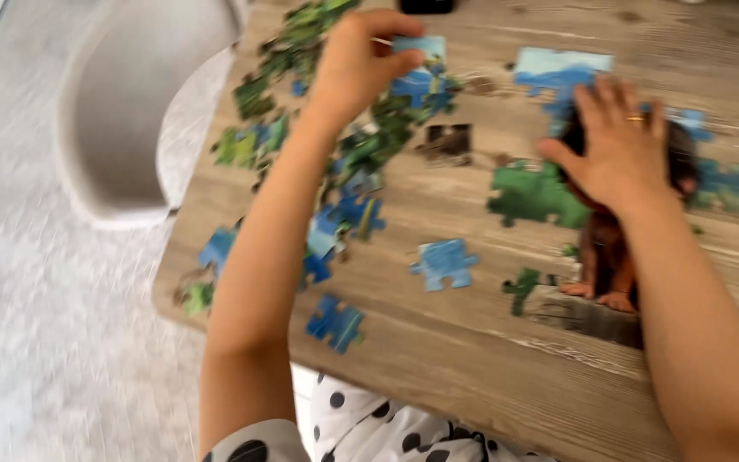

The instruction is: The recorder is assembling a large-piece jigsaw puzzle of a cartoon character on a wooden table.

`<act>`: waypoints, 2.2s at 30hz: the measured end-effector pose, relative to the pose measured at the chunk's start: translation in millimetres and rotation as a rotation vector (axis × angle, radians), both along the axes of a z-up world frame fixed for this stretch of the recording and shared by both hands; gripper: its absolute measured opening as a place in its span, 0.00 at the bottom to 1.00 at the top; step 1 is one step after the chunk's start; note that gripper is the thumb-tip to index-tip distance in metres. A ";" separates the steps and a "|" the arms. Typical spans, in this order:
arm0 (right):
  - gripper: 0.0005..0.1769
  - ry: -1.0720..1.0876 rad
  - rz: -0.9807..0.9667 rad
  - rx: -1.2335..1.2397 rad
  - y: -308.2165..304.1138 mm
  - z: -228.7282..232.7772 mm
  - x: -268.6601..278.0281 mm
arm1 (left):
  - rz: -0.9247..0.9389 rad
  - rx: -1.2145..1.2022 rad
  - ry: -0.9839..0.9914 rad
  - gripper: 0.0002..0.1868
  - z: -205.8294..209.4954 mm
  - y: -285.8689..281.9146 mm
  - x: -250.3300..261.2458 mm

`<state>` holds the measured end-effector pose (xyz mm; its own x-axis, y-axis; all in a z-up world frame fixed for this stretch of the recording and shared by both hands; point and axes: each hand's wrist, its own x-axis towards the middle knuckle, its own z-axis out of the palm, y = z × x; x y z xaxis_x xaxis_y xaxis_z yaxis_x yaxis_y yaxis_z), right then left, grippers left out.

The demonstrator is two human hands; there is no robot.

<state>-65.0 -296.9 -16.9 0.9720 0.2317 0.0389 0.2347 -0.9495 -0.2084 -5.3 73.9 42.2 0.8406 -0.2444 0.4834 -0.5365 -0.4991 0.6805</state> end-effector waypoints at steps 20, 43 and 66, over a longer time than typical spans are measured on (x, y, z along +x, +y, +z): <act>0.57 -0.066 0.022 0.059 1.7 -2.9 -3.1 | 0.136 0.385 0.127 0.14 -68.6 -131.4 72.7; 0.59 -0.033 0.016 0.104 3.6 5.8 -2.4 | 0.171 1.100 0.154 0.37 -34.7 -93.2 -36.4; 0.44 -0.026 0.173 -0.032 158.3 36.1 36.1 | 0.051 0.846 0.138 0.35 -41.4 16.7 -157.6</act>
<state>-28.9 -138.6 19.2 0.9164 0.3966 0.0538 0.3998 -0.9006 -0.1704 -162.8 90.7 0.8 0.8983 -0.4367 0.0476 -0.4391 -0.8896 0.1258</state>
